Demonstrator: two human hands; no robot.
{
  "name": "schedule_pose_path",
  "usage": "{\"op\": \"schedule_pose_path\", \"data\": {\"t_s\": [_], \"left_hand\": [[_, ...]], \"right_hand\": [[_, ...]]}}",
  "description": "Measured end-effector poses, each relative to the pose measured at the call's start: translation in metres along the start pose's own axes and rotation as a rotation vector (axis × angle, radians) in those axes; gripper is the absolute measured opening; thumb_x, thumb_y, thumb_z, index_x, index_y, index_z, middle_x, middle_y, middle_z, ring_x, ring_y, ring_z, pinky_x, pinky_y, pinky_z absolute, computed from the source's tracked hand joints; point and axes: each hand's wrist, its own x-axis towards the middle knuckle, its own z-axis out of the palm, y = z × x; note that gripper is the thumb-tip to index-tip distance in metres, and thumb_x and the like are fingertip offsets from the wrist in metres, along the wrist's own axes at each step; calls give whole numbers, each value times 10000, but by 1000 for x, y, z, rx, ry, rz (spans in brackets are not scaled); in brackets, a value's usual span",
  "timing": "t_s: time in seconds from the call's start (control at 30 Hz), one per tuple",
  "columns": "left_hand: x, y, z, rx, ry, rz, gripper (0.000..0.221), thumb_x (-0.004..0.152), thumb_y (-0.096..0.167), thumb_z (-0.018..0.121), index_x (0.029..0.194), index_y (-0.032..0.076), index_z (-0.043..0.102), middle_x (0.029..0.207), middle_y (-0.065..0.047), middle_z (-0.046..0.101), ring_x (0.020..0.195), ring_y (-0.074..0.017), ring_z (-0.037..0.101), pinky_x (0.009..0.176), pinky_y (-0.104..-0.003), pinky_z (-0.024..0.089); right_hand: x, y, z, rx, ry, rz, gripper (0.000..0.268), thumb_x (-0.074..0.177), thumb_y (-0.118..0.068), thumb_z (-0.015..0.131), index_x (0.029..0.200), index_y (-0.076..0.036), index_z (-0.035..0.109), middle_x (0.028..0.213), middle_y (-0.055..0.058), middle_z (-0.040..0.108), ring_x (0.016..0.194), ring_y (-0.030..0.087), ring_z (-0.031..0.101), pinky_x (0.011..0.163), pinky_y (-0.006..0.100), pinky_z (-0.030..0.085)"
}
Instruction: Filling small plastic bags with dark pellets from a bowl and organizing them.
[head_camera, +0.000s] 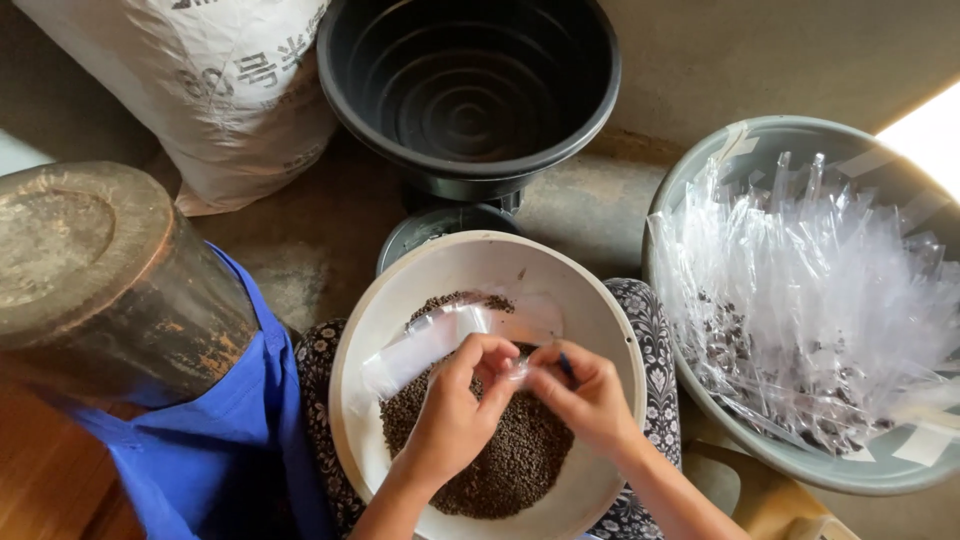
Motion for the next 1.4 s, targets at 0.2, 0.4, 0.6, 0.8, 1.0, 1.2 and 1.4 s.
{"op": "schedule_pose_path", "data": {"t_s": [0.2, 0.4, 0.6, 0.8, 1.0, 1.2, 1.4], "left_hand": [[-9, -36, 9, -154, -18, -11, 168, 837, -33, 733, 928, 70, 637, 824, -32, 700, 719, -114, 640, 672, -230, 560], [-12, -20, 23, -186, -87, -133, 196, 876, 114, 756, 1062, 61, 727, 980, -29, 699, 798, -108, 630, 746, -250, 546], [5, -40, 15, -159, 108, -187, 206, 1040, 228, 479, 927, 110, 605, 763, -24, 607, 578, -115, 515, 440, -226, 461], [58, 6, -51, -525, 461, -79, 184, 1051, 156, 552, 907, 59, 610, 743, -4, 570, 615, -60, 488, 527, -166, 412], [83, -23, 11, 86, 269, 205, 137, 1019, 120, 594, 1124, 50, 646, 863, -124, 659, 799, -272, 635, 751, -369, 534], [47, -131, 74, 925, -130, 540, 119, 818, 71, 695, 751, 140, 625, 756, -30, 573, 745, -226, 587, 777, -399, 477], [58, -117, 57, 293, -20, 151, 41, 852, 162, 768, 891, 154, 758, 796, -71, 713, 799, -297, 709, 758, -385, 575]], "right_hand": [[-13, 6, -4, 626, -242, 230, 159, 986, -115, 656, 890, 3, 700, 721, 60, 649, 517, 72, 431, 464, 213, 291], [-6, 11, 0, 23, -9, 63, 226, 976, -139, 644, 1134, -1, 560, 938, 64, 656, 822, 127, 651, 744, 263, 571], [-12, -8, 18, -79, 58, 75, 183, 973, -157, 616, 933, -2, 703, 659, 11, 653, 555, 84, 579, 512, 226, 488], [-35, -4, 13, -88, -95, -161, 155, 943, -45, 567, 828, -30, 670, 580, -24, 588, 447, 88, 455, 397, 233, 330], [-9, 32, -113, -383, 533, -184, 175, 972, -17, 554, 839, -32, 667, 767, 160, 637, 783, 249, 567, 807, 414, 489], [6, 136, -250, -1112, 532, 425, 411, 1100, -558, 543, 1186, -204, 734, 1165, 166, 681, 1000, 497, 681, 869, 586, 543], [11, 78, -183, -790, 632, -40, 345, 1200, -332, 467, 1192, -152, 761, 1055, 191, 621, 1026, 438, 624, 939, 484, 486]]}}
